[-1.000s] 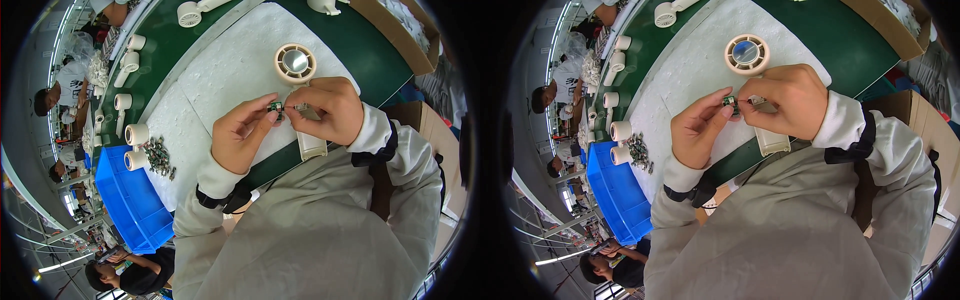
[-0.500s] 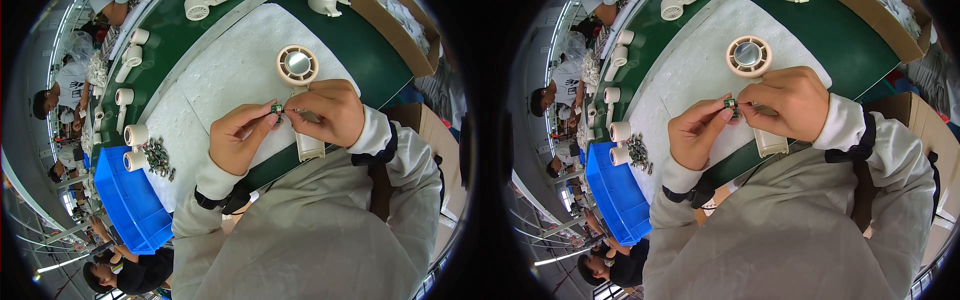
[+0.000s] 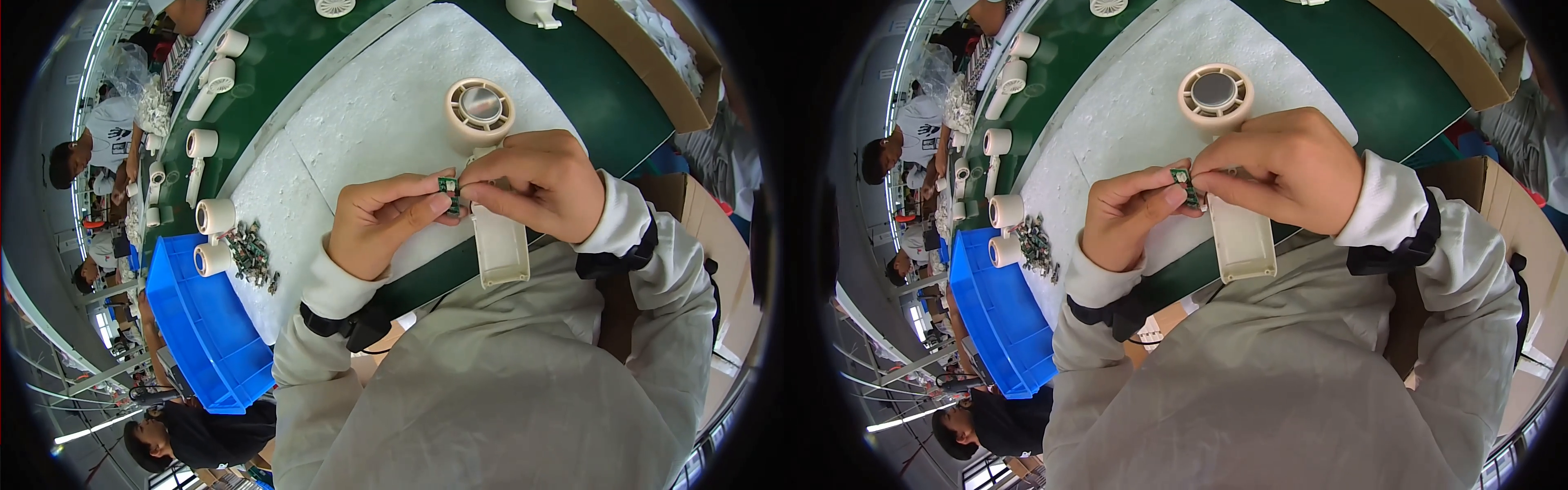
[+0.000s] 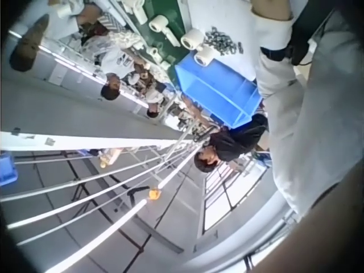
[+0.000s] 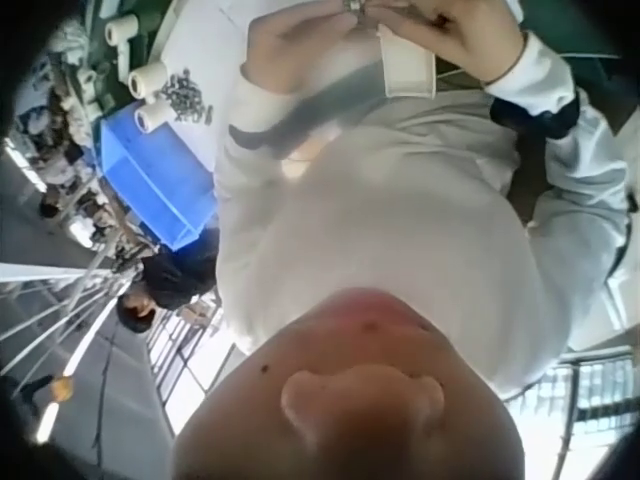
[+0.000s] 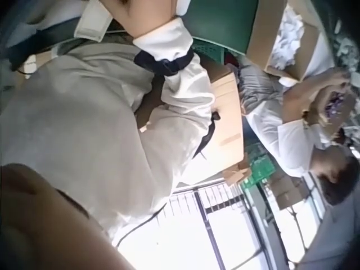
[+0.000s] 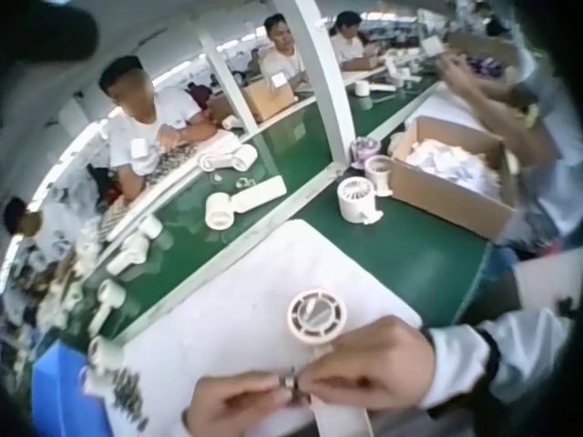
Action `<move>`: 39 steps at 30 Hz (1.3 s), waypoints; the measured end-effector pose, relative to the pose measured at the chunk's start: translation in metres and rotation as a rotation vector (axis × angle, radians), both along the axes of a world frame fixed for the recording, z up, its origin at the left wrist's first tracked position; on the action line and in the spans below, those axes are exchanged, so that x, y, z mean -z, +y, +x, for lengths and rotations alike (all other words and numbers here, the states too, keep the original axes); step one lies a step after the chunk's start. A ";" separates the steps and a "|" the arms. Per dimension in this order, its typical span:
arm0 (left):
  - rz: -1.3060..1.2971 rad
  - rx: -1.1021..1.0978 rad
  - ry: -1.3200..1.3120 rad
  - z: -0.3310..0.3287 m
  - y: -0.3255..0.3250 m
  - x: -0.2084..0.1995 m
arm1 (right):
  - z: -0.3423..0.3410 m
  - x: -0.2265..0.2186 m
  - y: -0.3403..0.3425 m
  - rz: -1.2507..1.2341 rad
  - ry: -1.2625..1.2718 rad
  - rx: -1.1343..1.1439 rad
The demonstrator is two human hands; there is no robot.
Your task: The person connects a wire to a circuit board by hand, presses the board into a fan housing, and then inserts a fan motor into the assembly. This process of assembling the handheld fan components is repeated multiple times.
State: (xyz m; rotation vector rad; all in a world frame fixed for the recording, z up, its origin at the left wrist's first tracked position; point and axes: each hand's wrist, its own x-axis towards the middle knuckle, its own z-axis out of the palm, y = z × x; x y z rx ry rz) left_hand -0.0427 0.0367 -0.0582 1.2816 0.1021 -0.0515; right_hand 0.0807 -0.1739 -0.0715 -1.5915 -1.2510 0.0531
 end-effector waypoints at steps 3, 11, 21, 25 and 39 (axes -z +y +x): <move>0.009 0.119 -0.036 0.001 0.006 0.000 | 0.002 -0.003 -0.001 0.026 0.099 -0.064; 0.082 0.129 -0.090 -0.002 -0.001 -0.002 | 0.003 -0.011 -0.007 -0.150 0.156 -0.123; 0.161 0.070 -0.095 -0.005 -0.002 0.006 | 0.005 -0.005 -0.005 -0.211 0.127 -0.114; 0.161 -0.015 -0.085 0.000 -0.005 0.004 | 0.001 -0.007 0.001 -0.223 0.051 -0.001; 0.078 -0.070 0.004 0.004 -0.003 0.006 | 0.002 -0.012 0.004 -0.150 -0.209 -0.076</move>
